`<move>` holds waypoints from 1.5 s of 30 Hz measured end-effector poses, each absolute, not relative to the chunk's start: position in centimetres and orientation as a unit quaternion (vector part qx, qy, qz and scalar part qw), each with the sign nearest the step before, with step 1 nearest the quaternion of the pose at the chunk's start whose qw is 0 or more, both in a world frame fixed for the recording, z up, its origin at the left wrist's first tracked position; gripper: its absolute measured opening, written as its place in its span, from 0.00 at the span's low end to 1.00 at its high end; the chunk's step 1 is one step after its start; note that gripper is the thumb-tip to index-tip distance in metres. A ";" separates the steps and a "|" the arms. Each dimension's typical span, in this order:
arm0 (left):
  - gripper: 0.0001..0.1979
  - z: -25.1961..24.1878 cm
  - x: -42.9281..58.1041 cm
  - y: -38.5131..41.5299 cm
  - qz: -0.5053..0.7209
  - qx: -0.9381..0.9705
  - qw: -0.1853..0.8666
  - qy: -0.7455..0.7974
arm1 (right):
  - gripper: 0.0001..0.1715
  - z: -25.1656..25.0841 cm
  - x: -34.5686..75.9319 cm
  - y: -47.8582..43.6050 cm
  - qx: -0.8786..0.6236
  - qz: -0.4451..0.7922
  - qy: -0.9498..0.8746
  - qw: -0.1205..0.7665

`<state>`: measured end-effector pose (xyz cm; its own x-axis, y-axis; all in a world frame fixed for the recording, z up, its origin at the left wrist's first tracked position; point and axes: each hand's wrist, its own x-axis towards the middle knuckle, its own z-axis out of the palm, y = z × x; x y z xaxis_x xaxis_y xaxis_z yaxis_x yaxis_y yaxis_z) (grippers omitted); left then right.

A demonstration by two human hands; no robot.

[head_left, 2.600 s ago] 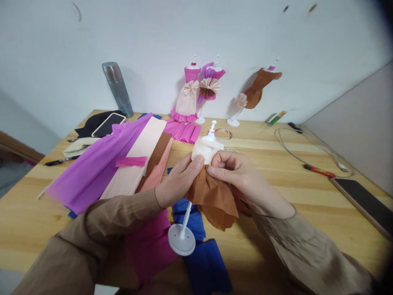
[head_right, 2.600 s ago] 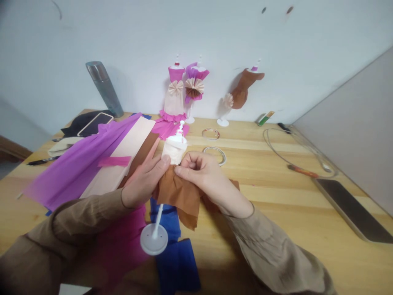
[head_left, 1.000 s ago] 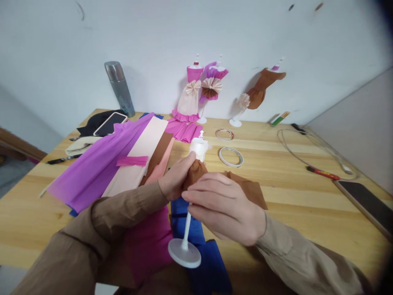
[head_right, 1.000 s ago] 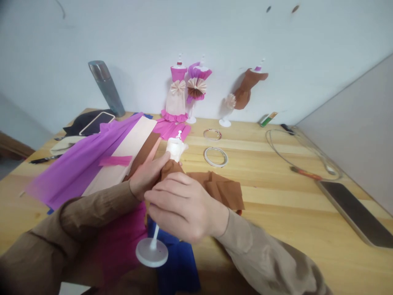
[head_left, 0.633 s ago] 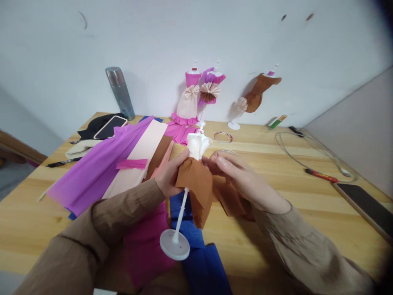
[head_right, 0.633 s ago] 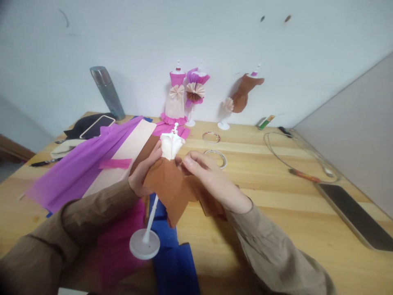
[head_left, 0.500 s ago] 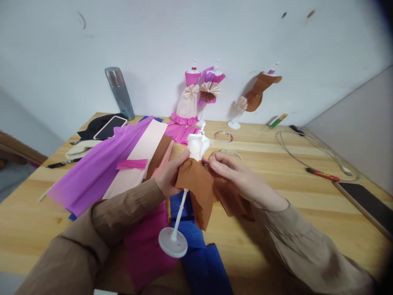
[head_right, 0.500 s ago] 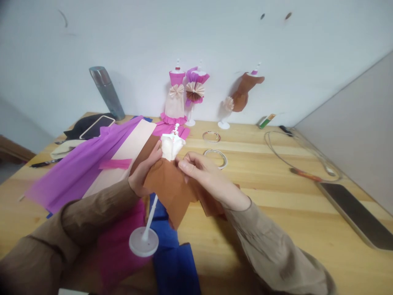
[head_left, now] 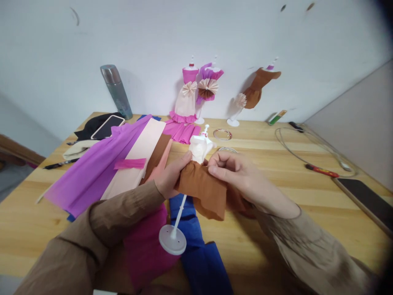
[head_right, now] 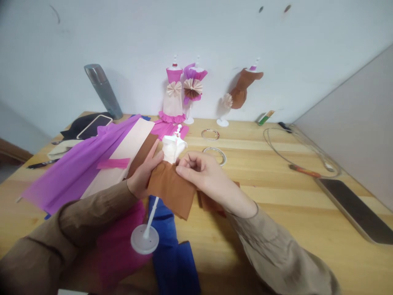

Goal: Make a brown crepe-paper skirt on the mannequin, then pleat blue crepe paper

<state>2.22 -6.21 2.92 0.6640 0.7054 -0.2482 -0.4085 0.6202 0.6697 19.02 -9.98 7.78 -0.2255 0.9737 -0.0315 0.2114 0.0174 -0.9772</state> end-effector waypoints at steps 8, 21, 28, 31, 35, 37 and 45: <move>0.28 3.4 2.5 -6.7 0.361 0.347 0.824 0.266 | 0.24 7.6 19.5 -9.5 -0.526 0.501 -0.613 0.312; 0.23 3.2 2.7 -6.8 0.353 0.370 0.825 0.240 | 0.12 8.0 18.4 -10.5 -0.468 0.497 -0.614 0.396; 0.24 3.8 2.5 -7.0 0.349 0.389 0.808 0.273 | 0.13 7.9 18.3 -10.3 -0.482 0.482 -0.604 0.413; 0.25 3.8 2.5 -7.1 0.357 0.395 0.800 0.278 | 0.13 7.7 18.0 -10.4 -0.489 0.466 -0.602 0.426; 0.24 3.7 2.5 -7.1 0.357 0.385 0.800 0.292 | 0.13 7.3 17.9 -10.3 -0.493 0.447 -0.604 0.437; 0.23 3.8 2.4 -7.2 0.353 0.381 0.802 0.296 | 0.13 7.2 17.9 -10.2 -0.497 0.441 -0.604 0.439; 0.23 4.2 2.7 -7.4 0.371 0.364 0.810 0.273 | 0.15 7.0 17.8 -10.2 -0.509 0.424 -0.604 0.444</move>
<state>2.71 -7.40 4.25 0.5763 0.7991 -0.1712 -0.4017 0.4594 0.7922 17.77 -10.23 7.05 -0.0878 0.9906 0.1045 0.2390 0.1228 -0.9632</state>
